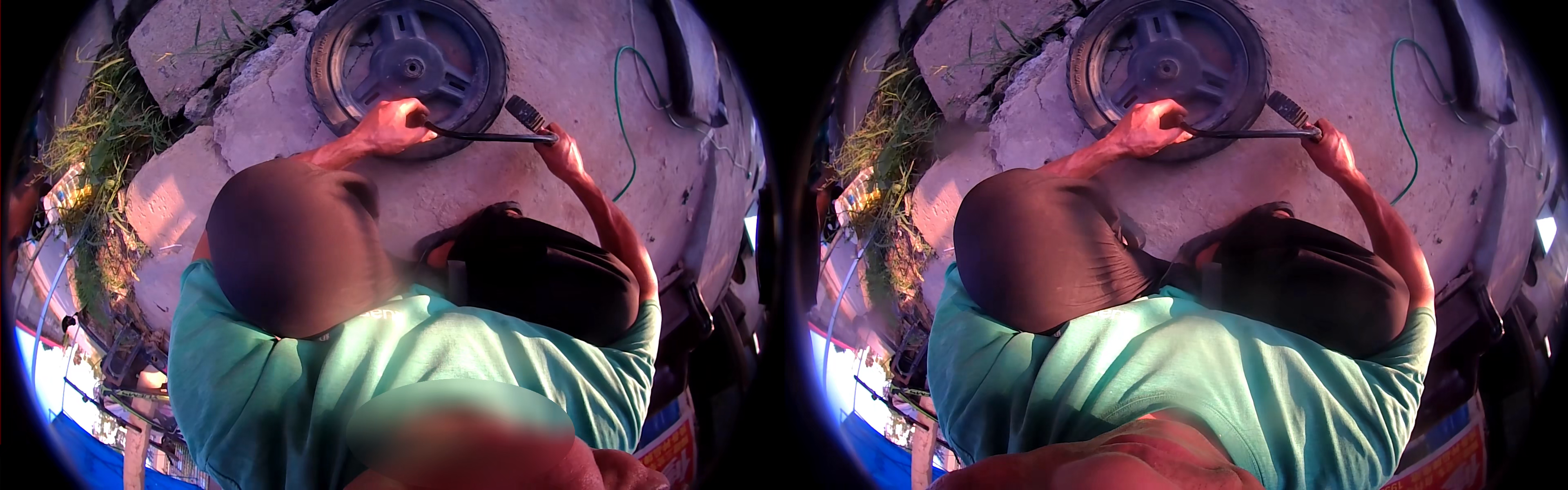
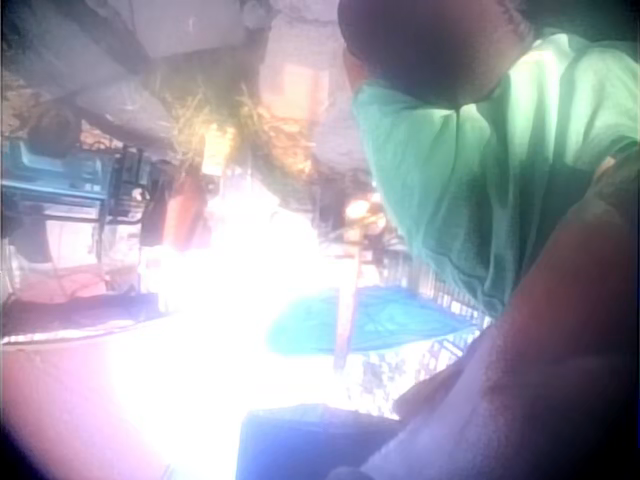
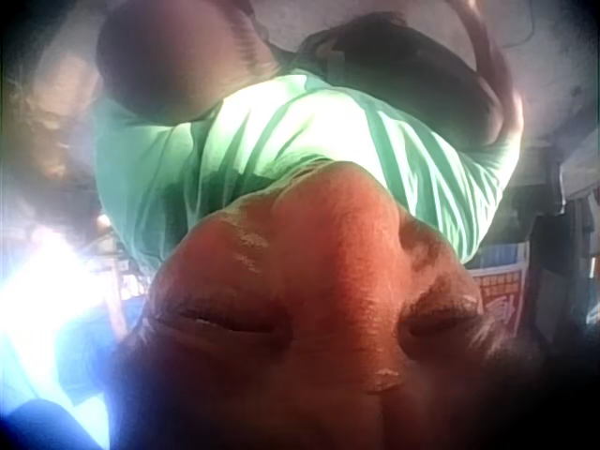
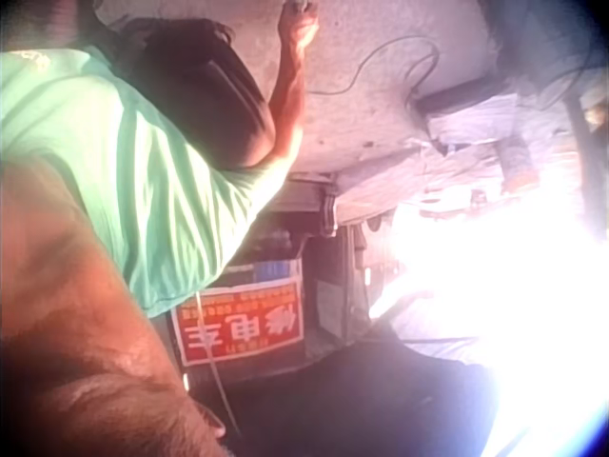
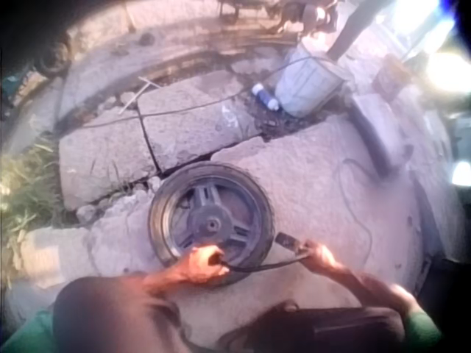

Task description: The person picks up a small wheel, inserts an air hose nozzle into the tire valve, and pumps air into the tire while checking the pressure gauge.

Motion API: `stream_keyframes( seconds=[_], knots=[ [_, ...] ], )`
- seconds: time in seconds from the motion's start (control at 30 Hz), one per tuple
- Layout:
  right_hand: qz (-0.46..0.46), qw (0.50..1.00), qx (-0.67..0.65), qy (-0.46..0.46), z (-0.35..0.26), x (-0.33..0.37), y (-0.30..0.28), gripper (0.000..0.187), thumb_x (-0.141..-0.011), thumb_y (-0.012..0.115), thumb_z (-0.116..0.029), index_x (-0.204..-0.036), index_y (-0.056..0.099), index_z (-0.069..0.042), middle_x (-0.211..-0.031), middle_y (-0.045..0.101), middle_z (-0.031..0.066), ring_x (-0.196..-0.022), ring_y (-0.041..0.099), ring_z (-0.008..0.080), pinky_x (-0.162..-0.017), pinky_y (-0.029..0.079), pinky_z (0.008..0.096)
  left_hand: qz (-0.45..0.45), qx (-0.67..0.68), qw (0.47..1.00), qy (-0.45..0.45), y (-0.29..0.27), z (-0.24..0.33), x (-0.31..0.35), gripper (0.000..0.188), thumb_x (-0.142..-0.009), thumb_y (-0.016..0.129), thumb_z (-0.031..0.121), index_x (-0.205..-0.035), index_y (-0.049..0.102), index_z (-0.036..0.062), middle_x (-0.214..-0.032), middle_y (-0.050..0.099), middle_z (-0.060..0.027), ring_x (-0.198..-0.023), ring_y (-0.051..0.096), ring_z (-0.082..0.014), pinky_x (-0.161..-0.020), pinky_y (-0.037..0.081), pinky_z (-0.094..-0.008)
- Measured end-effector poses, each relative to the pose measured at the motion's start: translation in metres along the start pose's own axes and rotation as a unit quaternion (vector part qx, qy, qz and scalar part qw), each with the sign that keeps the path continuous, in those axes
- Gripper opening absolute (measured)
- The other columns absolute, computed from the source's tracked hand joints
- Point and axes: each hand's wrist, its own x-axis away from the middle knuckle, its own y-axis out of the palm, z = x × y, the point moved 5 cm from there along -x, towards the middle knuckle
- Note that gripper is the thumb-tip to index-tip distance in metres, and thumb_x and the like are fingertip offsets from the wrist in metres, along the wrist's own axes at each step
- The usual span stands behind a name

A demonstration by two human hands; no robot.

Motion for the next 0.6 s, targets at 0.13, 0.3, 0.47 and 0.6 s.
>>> stream_keyframes(
  seconds=[0.13,0.3,0.47,0.6],
  knots=[
    [0.0,1.0,-0.005,-0.002,-0.0021,0.0009,-0.0012,0.032,-0.097,0.07,-0.036,-0.099,0.064,-0.004,-0.089,0.07,0.0271,-0.09,0.069,0.0499,-0.074,0.052,0.0548,0.0,-0.001,1.0,0.0,0.0003,-0.0012,-0.0004,0.05,-0.092,0.081,0.032,-0.128,0.07,0.0002,-0.119,0.077,-0.0192,-0.11,0.076,-0.0288,-0.1,0.058,-0.0385],
    [-0.002,1.0,0.0,-0.004,-0.001,0.001,-0.0012,0.033,-0.096,0.07,-0.036,-0.099,0.064,-0.004,-0.089,0.07,0.0267,-0.089,0.069,0.0489,-0.075,0.053,0.0546,0.001,0.003,1.0,0.0,0.0001,-0.0005,-0.0008,0.049,-0.092,0.081,0.031,-0.128,0.07,0.0001,-0.119,0.077,-0.0195,-0.111,0.076,-0.0288,-0.1,0.058,-0.0386],
    [-0.003,1.0,0.003,-0.006,-0.0014,0.0003,-0.0012,0.032,-0.096,0.071,-0.036,-0.099,0.064,-0.005,-0.089,0.071,0.0265,-0.089,0.069,0.0488,-0.075,0.053,0.0547,0.008,0.0,1.0,0.01,0.0012,-0.0035,-0.0009,0.049,-0.091,0.081,0.03,-0.127,0.07,-0.0001,-0.117,0.078,-0.0191,-0.11,0.076,-0.028,-0.099,0.058,-0.0382],
    [-0.005,1.0,0.006,0.006,-0.0024,0.0008,-0.0017,0.032,-0.095,0.071,-0.036,-0.1,0.063,-0.005,-0.089,0.071,0.0265,-0.09,0.069,0.0489,-0.076,0.053,0.055,0.009,0.0,1.0,0.011,0.0011,-0.0029,-0.0007,0.048,-0.091,0.081,0.03,-0.127,0.07,-0.0004,-0.116,0.078,-0.0188,-0.107,0.076,-0.0274,-0.097,0.058,-0.0379]
  ],
)
